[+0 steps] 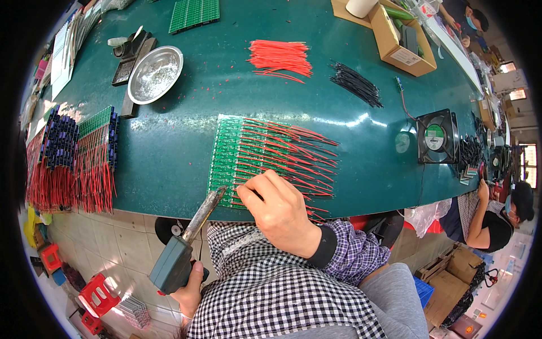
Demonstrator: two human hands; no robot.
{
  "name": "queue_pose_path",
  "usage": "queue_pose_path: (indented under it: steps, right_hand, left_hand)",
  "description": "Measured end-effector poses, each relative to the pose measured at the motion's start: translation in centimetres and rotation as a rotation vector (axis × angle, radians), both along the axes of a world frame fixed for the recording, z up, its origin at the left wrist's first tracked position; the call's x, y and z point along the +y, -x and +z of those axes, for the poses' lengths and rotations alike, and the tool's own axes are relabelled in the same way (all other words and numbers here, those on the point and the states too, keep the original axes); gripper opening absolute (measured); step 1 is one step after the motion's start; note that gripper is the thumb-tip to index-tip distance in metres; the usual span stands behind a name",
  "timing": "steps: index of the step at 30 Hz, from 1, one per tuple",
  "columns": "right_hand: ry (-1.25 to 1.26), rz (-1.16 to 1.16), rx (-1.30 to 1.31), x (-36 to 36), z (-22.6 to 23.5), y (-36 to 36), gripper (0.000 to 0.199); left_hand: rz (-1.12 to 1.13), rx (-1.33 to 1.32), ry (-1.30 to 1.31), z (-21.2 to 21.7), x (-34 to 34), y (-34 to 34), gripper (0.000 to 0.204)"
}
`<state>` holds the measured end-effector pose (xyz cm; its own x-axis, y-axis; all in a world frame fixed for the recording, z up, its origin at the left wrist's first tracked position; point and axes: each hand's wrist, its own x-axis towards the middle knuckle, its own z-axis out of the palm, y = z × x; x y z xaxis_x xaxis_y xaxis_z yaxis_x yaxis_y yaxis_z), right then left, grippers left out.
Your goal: The person solders red and black wires to small LED circuit boards using a soldering iron and solder wire.
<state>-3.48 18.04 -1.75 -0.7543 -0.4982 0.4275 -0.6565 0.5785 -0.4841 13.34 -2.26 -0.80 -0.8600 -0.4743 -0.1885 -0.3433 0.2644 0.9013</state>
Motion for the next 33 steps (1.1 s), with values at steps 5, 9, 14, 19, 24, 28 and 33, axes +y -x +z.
queue_pose_path:
  steps: [5, 9, 14, 19, 24, 28, 33]
  right_hand:
    - [0.018, -0.009, -0.001, -0.2, 0.1, 0.0, 0.027]
    - [0.072, -0.042, -0.018, -0.2, 0.5, -0.1, 0.025]
    - [0.127, -0.007, -0.023, -0.5, -0.1, -0.3, 0.025]
    - [0.120, -0.020, -0.030, -0.6, -0.1, -0.3, 0.023]
    - [0.066, -0.012, -0.024, -0.6, -0.1, -0.4, 0.025]
    - [0.059, -0.015, -0.023, -0.7, 0.0, -0.5, 0.025]
    - [0.022, -0.021, -0.020, -0.7, 0.0, -0.6, 0.024]
  left_hand:
    - [-0.003, 0.023, 0.005, 0.1, 0.2, 0.1, 0.025]
    - [-0.061, -0.006, -0.031, 0.0, -0.4, -0.9, 0.039]
    - [0.016, 0.030, 0.021, -0.1, 0.1, -0.4, 0.024]
    - [-0.045, 0.073, 0.098, -0.4, -0.2, -0.4, 0.021]
    - [-0.001, 0.019, 0.029, 0.0, 0.0, -0.3, 0.022]
    - [-0.002, 0.043, 0.016, -0.8, -0.2, -0.9, 0.020]
    - [-0.026, -0.025, 0.045, -0.2, -0.2, -0.7, 0.018]
